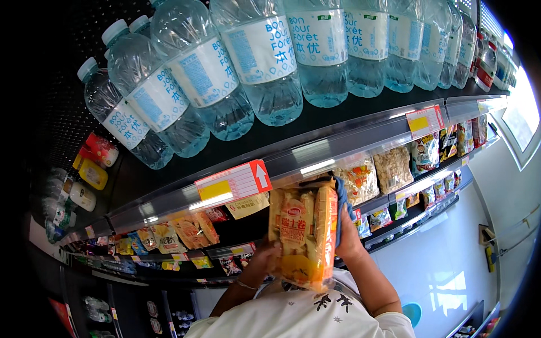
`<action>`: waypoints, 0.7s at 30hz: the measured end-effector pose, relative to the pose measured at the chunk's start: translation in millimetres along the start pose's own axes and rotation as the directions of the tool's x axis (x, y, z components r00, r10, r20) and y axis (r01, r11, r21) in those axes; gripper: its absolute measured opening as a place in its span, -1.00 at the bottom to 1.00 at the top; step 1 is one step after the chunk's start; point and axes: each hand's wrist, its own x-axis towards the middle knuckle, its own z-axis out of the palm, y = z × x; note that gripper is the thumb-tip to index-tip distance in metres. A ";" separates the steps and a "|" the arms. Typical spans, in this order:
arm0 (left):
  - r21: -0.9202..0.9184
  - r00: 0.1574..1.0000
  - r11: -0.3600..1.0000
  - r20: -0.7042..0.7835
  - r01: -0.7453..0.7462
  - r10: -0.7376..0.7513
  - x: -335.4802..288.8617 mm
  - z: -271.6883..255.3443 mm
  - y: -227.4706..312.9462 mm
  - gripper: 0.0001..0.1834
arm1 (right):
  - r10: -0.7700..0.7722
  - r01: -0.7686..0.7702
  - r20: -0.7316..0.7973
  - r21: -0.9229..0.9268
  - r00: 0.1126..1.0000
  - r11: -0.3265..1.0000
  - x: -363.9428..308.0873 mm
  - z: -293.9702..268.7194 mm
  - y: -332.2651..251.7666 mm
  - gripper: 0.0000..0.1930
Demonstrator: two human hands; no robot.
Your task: The person wipes the front edges of a store shelf with a blue cloth, moving from left to right. They pick up and wipe individual snack packages before placing them back on the shelf. The person also wipes the shelf surface between items.
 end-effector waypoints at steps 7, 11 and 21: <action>0.008 0.981 0.996 -0.178 0.085 -0.082 3.4 -28.1 -48.4 -0.44 | 0.228 -0.224 -0.003 0.163 0.974 0.961 9.8 26.6 2.0 -0.18; -0.056 0.993 0.998 -0.115 -0.022 0.016 4.5 4.2 -13.5 -0.43 | 0.251 -0.253 -0.053 -0.040 0.967 0.967 -2.3 2.4 37.5 -0.23; 0.693 0.846 0.652 -0.114 -0.308 0.521 17.4 -28.7 -17.5 -0.43 | 0.063 -0.019 0.087 -0.436 0.994 0.900 -26.4 10.1 44.0 -0.38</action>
